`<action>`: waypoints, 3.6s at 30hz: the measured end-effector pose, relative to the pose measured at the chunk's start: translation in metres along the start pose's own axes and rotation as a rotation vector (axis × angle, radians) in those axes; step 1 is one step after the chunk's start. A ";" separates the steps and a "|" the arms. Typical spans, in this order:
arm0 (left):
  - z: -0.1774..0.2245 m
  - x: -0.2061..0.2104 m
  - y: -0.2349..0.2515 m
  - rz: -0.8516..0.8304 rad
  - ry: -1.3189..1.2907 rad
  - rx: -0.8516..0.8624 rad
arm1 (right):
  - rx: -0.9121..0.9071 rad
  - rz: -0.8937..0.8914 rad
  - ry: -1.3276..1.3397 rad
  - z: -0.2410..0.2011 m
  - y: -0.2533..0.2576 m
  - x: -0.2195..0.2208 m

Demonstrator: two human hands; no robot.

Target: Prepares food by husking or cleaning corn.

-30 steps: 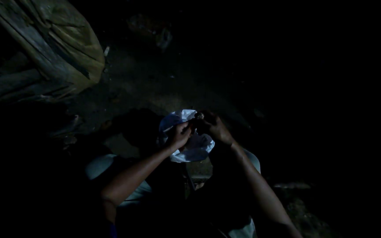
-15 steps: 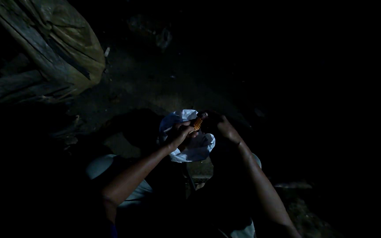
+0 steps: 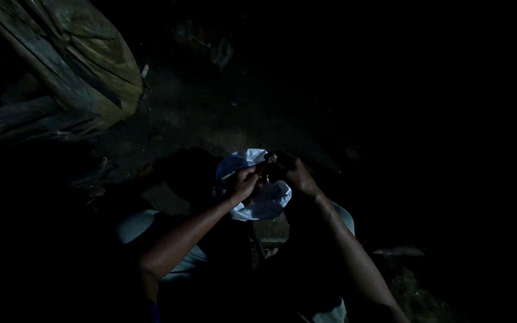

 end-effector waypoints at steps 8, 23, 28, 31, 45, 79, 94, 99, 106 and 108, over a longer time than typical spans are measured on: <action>-0.003 0.002 0.003 -0.044 -0.193 -0.035 | 0.061 -0.029 0.151 -0.004 -0.005 -0.011; 0.005 0.000 0.002 -0.037 -0.175 -0.074 | 0.030 -0.083 0.154 0.001 -0.001 -0.015; 0.009 0.000 0.001 -0.042 -0.167 -0.070 | 0.023 -0.111 0.124 -0.001 -0.001 -0.012; 0.008 0.001 0.001 -0.041 -0.165 -0.053 | 0.035 -0.101 0.134 -0.003 -0.003 -0.010; 0.001 0.000 0.005 -0.026 -0.145 -0.030 | 0.068 -0.073 0.151 -0.001 -0.003 -0.010; -0.007 -0.001 0.006 0.083 0.080 -0.169 | 0.005 0.026 -0.428 -0.014 -0.002 0.009; -0.003 0.000 0.011 0.001 0.041 -0.052 | -0.043 0.037 -0.177 -0.009 -0.001 -0.011; 0.013 0.000 0.003 -0.032 0.057 0.006 | 0.029 0.072 0.127 -0.009 -0.009 -0.027; 0.016 0.002 0.004 -0.021 -0.075 0.069 | 0.021 0.037 0.308 -0.007 -0.010 -0.025; 0.017 0.003 0.003 -0.033 -0.104 0.110 | 0.041 0.041 0.307 -0.009 -0.010 -0.023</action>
Point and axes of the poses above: each hand's wrist, its own y-axis towards the middle knuckle, its own x-axis out of the palm, z = x × y, the point moved 6 cm from there along y, towards the middle knuckle, and after that the axes turned 5 degrees about -y, right-handed, at the moved point
